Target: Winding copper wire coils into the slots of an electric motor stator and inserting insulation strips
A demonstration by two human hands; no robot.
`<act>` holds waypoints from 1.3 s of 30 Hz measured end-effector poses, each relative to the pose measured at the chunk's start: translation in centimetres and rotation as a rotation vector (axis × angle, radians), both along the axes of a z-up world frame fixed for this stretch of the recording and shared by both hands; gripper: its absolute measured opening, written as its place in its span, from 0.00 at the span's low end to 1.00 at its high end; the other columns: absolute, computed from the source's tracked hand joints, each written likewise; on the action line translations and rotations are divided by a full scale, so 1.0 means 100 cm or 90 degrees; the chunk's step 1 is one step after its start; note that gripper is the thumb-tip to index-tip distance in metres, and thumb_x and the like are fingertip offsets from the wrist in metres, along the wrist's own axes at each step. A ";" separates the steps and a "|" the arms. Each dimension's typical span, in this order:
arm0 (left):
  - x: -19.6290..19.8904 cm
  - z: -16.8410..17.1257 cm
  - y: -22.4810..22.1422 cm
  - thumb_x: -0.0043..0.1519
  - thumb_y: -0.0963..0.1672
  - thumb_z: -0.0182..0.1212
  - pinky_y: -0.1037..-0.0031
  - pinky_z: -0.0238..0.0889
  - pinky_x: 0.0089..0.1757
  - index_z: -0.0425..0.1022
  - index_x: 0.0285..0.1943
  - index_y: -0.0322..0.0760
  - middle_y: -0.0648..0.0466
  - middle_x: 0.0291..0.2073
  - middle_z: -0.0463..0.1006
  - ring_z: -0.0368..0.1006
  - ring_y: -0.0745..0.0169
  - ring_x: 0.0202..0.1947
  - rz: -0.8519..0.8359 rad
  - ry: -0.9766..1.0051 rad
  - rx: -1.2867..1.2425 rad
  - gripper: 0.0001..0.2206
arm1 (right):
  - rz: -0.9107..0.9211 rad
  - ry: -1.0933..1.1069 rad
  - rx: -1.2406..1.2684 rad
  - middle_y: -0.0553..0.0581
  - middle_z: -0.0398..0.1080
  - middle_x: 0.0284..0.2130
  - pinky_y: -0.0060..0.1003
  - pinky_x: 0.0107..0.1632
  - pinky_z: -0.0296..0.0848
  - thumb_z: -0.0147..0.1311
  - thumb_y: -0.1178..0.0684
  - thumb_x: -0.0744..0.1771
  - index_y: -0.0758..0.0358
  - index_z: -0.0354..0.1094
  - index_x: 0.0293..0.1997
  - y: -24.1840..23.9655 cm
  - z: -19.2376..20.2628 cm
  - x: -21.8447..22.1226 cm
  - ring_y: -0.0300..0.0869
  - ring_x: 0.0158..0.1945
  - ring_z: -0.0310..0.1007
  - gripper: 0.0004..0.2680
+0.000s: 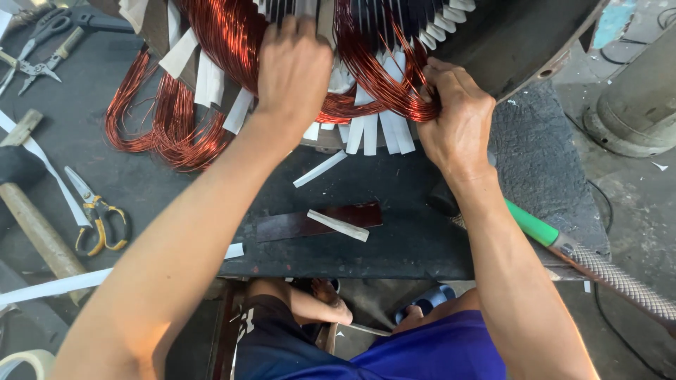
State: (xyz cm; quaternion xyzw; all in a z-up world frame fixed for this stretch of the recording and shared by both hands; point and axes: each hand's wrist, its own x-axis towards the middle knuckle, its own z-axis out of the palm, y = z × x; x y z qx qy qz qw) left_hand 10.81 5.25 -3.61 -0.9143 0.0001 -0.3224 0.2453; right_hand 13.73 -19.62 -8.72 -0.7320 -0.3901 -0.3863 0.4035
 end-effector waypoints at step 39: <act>-0.238 -0.015 -0.031 0.67 0.43 0.69 0.51 0.52 0.40 0.73 0.39 0.29 0.41 0.37 0.64 0.59 0.36 0.37 -0.110 -0.006 -0.259 0.11 | 0.008 -0.001 0.018 0.76 0.79 0.48 0.49 0.56 0.82 0.49 0.70 0.67 0.81 0.76 0.47 0.000 0.001 0.001 0.61 0.55 0.82 0.09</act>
